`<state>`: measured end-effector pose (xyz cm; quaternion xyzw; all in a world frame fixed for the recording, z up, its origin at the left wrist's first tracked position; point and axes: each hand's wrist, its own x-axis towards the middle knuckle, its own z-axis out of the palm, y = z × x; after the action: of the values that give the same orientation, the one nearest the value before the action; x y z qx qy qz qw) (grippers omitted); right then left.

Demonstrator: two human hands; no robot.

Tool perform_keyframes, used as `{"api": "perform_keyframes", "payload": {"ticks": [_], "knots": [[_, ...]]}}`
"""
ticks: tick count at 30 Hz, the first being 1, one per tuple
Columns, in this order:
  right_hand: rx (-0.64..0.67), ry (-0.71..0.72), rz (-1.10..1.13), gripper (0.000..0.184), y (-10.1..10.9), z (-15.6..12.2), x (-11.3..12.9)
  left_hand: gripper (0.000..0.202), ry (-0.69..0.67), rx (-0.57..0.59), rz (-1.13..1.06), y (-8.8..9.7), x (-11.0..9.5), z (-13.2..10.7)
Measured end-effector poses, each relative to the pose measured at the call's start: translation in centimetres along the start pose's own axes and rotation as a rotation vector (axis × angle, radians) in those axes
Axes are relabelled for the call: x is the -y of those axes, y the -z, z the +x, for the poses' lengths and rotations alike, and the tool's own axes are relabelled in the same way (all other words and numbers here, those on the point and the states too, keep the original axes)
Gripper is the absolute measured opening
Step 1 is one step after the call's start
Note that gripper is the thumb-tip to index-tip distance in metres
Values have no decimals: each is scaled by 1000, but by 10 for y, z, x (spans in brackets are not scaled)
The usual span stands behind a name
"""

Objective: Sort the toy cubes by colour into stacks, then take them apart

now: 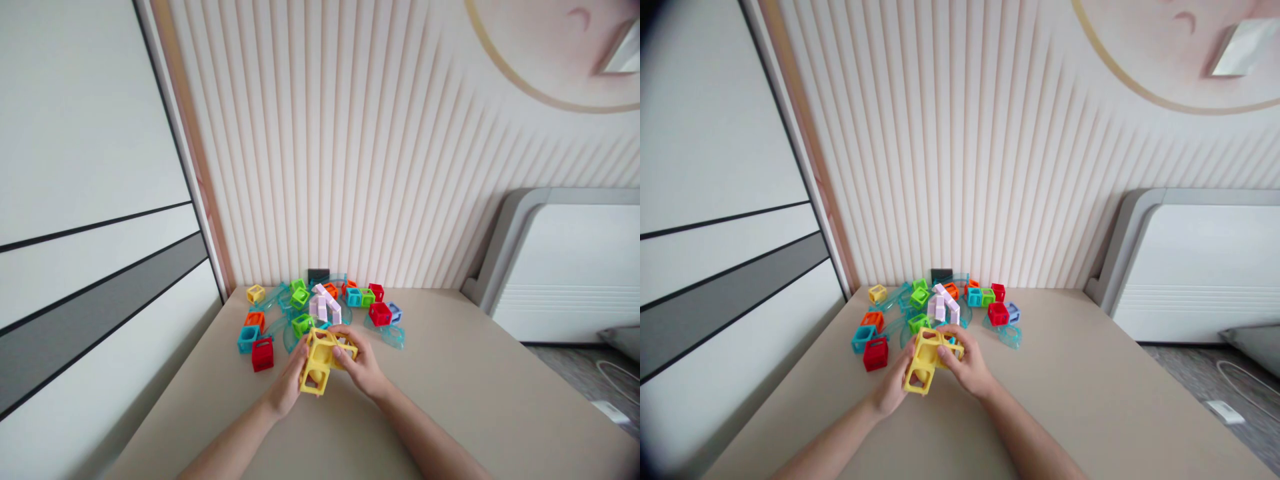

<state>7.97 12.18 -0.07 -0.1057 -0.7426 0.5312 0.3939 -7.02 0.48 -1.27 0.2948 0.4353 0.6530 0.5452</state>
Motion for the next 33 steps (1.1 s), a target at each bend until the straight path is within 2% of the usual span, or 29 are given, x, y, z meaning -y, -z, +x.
{"api": "perform_keyframes", "payload": {"ticks": [4,7,11,14,18,24,28,33], "knots": [[-13,-68,179,50,-7,2,-4,61,-67,-12,-105,-4,-6,4],[31,-80,297,67,-13,4,-4,53,-79,-43,-195,-4,-8,8],[73,-120,405,80,-18,5,-5,57,-78,-53,-191,-1,-5,10],[31,-132,430,80,-19,5,-8,62,-114,-35,-132,1,-1,10],[-50,-113,328,78,-18,4,-10,70,-192,-14,-10,3,0,8],[-25,-81,210,82,-23,1,-13,65,-314,-165,311,-2,-9,6],[-61,-99,198,75,-27,1,-13,58,-334,-166,369,-2,-10,7],[-80,-102,171,76,-29,0,-10,57,-330,-161,388,-1,-9,8]]}}
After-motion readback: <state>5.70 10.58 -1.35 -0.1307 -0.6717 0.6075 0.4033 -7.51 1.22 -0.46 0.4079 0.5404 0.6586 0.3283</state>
